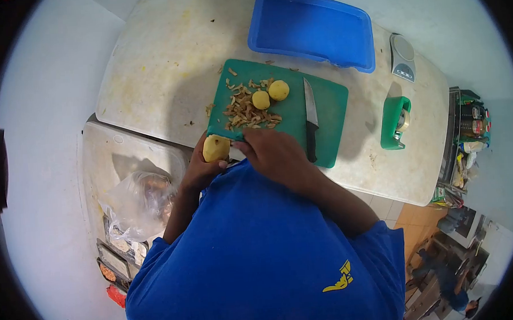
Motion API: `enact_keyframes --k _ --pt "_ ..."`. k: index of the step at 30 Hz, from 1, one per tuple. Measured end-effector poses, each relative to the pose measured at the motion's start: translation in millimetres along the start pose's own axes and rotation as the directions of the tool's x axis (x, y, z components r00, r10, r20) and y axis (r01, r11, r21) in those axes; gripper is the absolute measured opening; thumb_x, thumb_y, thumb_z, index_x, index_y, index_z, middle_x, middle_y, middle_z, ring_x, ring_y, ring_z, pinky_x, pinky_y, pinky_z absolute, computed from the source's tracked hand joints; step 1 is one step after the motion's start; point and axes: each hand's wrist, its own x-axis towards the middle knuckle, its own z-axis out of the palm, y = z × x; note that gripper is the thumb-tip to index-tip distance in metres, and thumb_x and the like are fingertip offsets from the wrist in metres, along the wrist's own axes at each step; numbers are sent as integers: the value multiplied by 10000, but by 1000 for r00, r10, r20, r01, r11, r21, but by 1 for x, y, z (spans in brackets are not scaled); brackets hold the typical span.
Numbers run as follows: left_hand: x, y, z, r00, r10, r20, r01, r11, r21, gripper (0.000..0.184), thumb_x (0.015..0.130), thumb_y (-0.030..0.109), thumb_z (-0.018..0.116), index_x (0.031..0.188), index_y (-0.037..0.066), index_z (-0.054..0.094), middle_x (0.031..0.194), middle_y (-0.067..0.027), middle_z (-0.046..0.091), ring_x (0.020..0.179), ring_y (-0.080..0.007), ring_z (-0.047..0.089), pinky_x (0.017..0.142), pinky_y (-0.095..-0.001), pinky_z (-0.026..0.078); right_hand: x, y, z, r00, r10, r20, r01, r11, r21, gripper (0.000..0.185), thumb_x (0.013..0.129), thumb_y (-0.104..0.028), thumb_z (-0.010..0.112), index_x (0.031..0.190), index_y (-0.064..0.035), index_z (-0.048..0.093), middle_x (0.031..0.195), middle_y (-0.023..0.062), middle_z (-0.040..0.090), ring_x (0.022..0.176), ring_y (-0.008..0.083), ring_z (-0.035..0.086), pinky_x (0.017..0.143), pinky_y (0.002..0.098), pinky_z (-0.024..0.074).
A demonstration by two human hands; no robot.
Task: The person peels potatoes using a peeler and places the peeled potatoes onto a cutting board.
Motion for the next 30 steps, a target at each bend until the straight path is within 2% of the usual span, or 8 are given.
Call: enact_keyframes --k 2,8,14,17,20,23,27,30 --pt "-1 3 8 999 9 -31 -7 998 61 723 728 123 816 1336 69 428 1142 -53 581 1050 -136 570 841 -270 499 -1 -5 0 999 8 46 -7 1000 -11 343 990 -340 484 895 -19 556 785 191 635 739 391 630 641 500 482" --pt "-5 15 13 973 -188 -134 199 977 79 632 743 85 798 1283 66 471 1071 -43 602 992 -122 580 844 -279 493 -2 -11 2 997 12 76 -9 999 -37 333 991 -341 483 910 -27 557 794 185 641 746 376 643 646 494 494" --pt "-10 12 14 987 -118 -106 129 986 102 619 739 66 780 1278 62 476 1061 -40 597 974 -119 579 858 -291 488 -9 -9 10 1000 13 12 -12 999 -44 344 989 -358 486 916 -29 554 844 185 649 755 376 649 646 492 501" --pt "-14 9 14 998 52 -45 -42 981 191 619 738 53 766 1283 61 474 1072 -45 596 963 -118 579 858 -292 484 0 12 8 992 123 0 -122 988 -97 345 992 -353 484 915 -23 550 847 193 646 758 384 645 639 499 495" --pt "-18 27 26 997 82 2 -82 987 135 622 744 71 766 1291 60 470 1083 -52 591 964 -121 577 842 -281 481 3 12 -7 982 188 34 -183 976 -117 336 996 -335 481 912 -16 545 837 206 637 753 399 634 628 508 480" --pt "-14 31 21 989 -130 -73 133 990 45 609 765 70 740 1303 69 455 1100 -50 584 943 -143 581 818 -270 480 -2 1 -5 994 105 2 -105 993 -48 333 999 -324 481 904 -10 541 815 215 625 744 415 618 619 515 461" --pt "-6 5 6 984 -168 60 179 941 -288 595 825 240 711 1331 82 439 1153 -68 562 983 -175 556 848 -324 467 4 1 -3 995 82 -55 -80 996 46 335 999 -321 486 893 -8 539 782 222 615 738 420 607 621 519 445" --pt "-6 -13 3 991 -132 -36 105 900 -423 625 858 427 684 1330 92 448 1225 -80 531 1076 -183 516 896 -394 450 14 37 16 972 124 -201 -107 990 93 338 996 -325 491 892 -7 538 753 227 607 724 430 603 619 526 441"
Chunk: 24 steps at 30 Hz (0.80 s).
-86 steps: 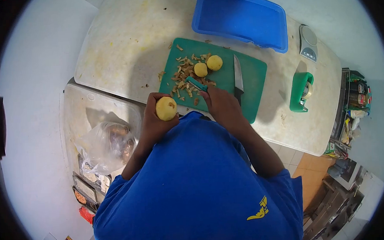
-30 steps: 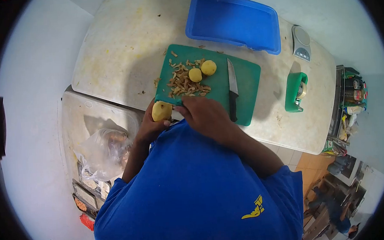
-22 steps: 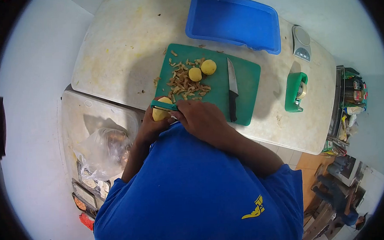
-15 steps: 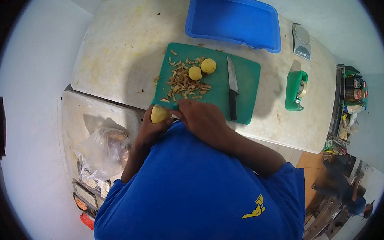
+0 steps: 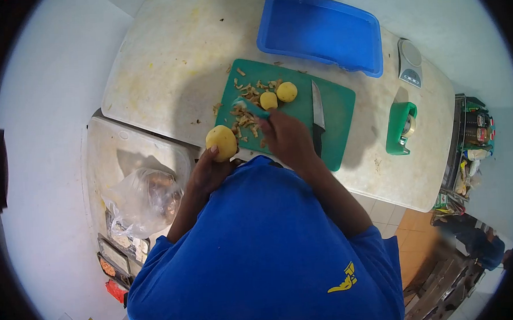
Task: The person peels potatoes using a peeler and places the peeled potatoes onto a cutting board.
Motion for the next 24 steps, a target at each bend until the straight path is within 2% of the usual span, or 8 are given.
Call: enact_keyframes --k 3,5,6,9,15,18,21,24 --pt "4 -5 -22 997 77 -16 -77 997 -1 646 886 509 634 1346 100 439 1251 -87 526 1152 -196 492 937 -424 434 7 76 48 996 -41 -79 34 996 -83 356 1001 -340 479 894 -6 543 737 224 608 700 437 603 609 527 447" --pt "2 -3 -29 992 102 -75 -104 994 -17 650 894 521 625 1356 106 433 1254 -88 526 1164 -204 491 949 -424 430 -3 89 58 982 169 88 -151 972 -180 366 1005 -324 478 860 6 543 704 224 591 665 431 585 610 517 431" --pt "0 -1 -28 987 101 -124 -112 990 -84 618 917 467 618 1359 81 423 1288 -121 517 1179 -225 505 992 -420 438 -5 86 60 948 273 162 -231 943 -240 373 1008 -316 477 842 11 543 687 225 583 648 429 576 611 511 422" --pt "-7 5 -24 987 126 -103 -137 986 -98 540 959 408 573 1311 20 439 1256 -140 541 1130 -243 561 997 -403 470 -8 81 52 940 250 234 -206 958 -198 393 1013 -334 465 849 14 547 703 222 594 661 428 585 625 500 434" --pt "-13 -22 -28 975 119 -189 -158 964 -213 503 961 312 590 1336 27 415 1297 -138 522 1186 -269 547 1053 -416 447 -9 42 39 928 112 356 -136 990 43 363 1001 -309 503 863 26 532 714 230 570 656 398 566 620 481 412" --pt "-19 -31 -24 983 76 -168 -131 929 -347 517 948 288 612 1349 38 402 1297 -140 520 1186 -267 548 1042 -408 453 -8 20 32 919 6 395 -25 999 42 362 991 -336 497 902 12 539 805 238 598 779 414 591 680 505 438" --pt "-23 -41 -29 982 128 -136 -169 917 -362 531 936 280 631 1355 49 400 1293 -134 525 1199 -261 541 1030 -410 458 -5 9 35 894 -30 446 -14 995 95 352 987 -330 502 920 14 539 844 242 595 824 414 584 713 501 435" --pt "-31 -44 -30 970 182 -163 -213 955 -205 547 926 250 639 1388 87 394 1334 -128 497 1240 -285 502 1061 -458 427 -3 11 42 877 -17 481 -7 999 47 344 990 -322 494 996 19 547 866 242 599 843 418 584 732 495 440"
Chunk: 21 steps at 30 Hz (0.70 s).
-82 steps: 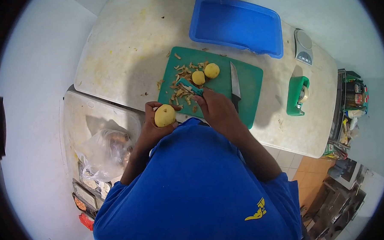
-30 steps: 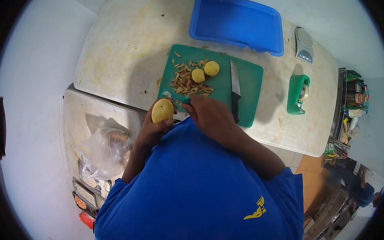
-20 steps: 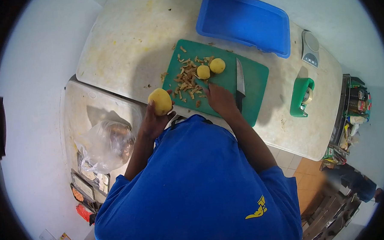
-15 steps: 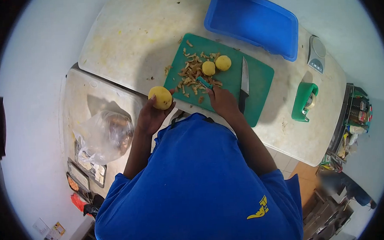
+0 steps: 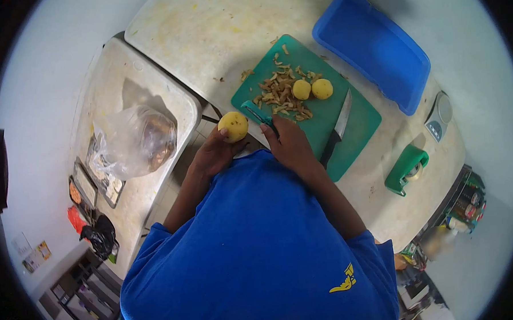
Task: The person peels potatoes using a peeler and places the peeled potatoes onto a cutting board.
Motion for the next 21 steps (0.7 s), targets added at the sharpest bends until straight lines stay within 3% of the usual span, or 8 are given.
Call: enact_keyframes --k 6,9,12,18,21 --pt "-16 10 16 985 107 -137 -87 985 146 689 769 34 766 1354 109 409 1194 -115 561 1065 -264 622 944 -403 528 4 -15 -3 995 -92 26 93 996 -7 343 995 -295 473 1125 17 533 885 243 603 854 430 590 740 493 452" --pt "-17 12 16 959 199 -204 -128 940 316 653 753 -24 766 1305 61 427 1138 -126 596 1012 -227 647 886 -365 548 2 -36 -12 991 -104 90 105 995 -4 322 991 -286 476 1097 12 536 889 237 613 851 427 602 729 501 462" --pt "-20 19 26 925 305 -225 -168 863 476 657 742 -14 780 1295 55 432 1130 -123 591 1024 -208 636 878 -349 550 -1 -48 -9 977 -214 16 215 973 -82 293 988 -277 481 1050 4 536 890 224 626 818 420 620 696 506 477" --pt "-13 25 34 879 442 -176 -208 690 694 652 741 12 785 1285 40 427 1111 -102 584 1017 -186 622 874 -314 547 3 -69 -6 981 -182 73 193 961 -198 264 990 -274 475 998 -20 544 894 193 648 765 398 648 653 504 505" --pt "-10 29 39 887 433 -161 -198 671 714 647 751 19 776 1289 37 418 1107 -102 583 1012 -183 621 862 -304 548 4 -75 -5 986 -157 50 163 975 -150 243 979 -254 500 930 -17 523 832 197 617 758 422 609 646 516 456"
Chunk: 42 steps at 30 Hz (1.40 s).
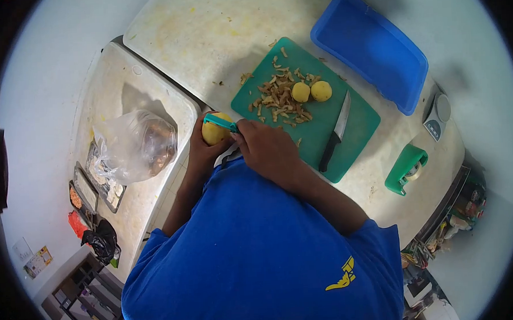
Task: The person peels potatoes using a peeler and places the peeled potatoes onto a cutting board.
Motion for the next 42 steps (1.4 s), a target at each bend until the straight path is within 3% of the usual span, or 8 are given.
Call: enact_keyframes --k 12,18,22,27,33,36,39,42 --pt "1 8 4 988 -156 18 155 986 58 608 746 67 796 1215 29 411 1063 -99 590 955 -166 633 778 -281 557 10 17 3 1000 19 -19 -20 995 -94 252 984 -273 476 997 -32 548 885 194 651 778 390 656 668 506 517" --pt "-7 24 4 996 31 80 -24 995 -97 629 717 33 819 1189 47 404 1048 -83 591 956 -165 643 810 -295 560 20 69 -5 965 242 -100 -258 947 -192 252 981 -259 506 906 -18 521 826 212 626 792 409 621 665 504 468" --pt "0 28 7 996 -76 53 83 985 -154 625 720 15 814 1188 53 401 1043 -79 594 942 -168 660 816 -312 569 14 55 -31 980 122 -159 -130 991 -42 244 971 -250 545 904 -16 529 787 207 615 742 395 611 623 458 450" --pt "2 19 9 998 -46 30 47 999 -11 620 721 35 817 1189 51 412 1069 -90 584 975 -164 629 823 -301 549 13 12 -32 970 -77 -231 133 962 238 356 899 -338 652 928 7 569 777 170 602 720 343 616 627 445 469" --pt "4 14 11 998 35 60 -39 997 59 629 706 63 826 1190 46 424 1099 -98 560 998 -164 603 840 -305 528 42 22 -2 912 -241 -331 352 875 332 309 782 -271 803 927 -31 676 804 74 593 683 192 558 600 324 443" --pt "3 10 9 997 34 63 -39 995 87 629 706 64 826 1190 46 425 1100 -96 556 1000 -163 602 845 -307 526 42 27 2 937 -215 -276 311 873 375 251 799 -254 786 875 -36 689 812 76 594 710 185 566 620 314 451" --pt "-1 8 9 997 23 78 -32 993 116 639 705 69 832 1193 49 420 1098 -95 554 1003 -164 603 849 -312 527 46 30 6 876 -323 -357 436 846 305 269 821 -254 742 811 -7 636 776 130 565 678 285 583 593 383 450" --pt "-2 11 7 994 -25 111 23 1000 18 647 718 55 818 1217 50 407 1100 -95 552 1004 -170 607 848 -323 535 51 34 7 821 -210 -531 370 904 216 282 845 -272 719 790 -9 634 756 130 560 669 283 585 580 399 440"
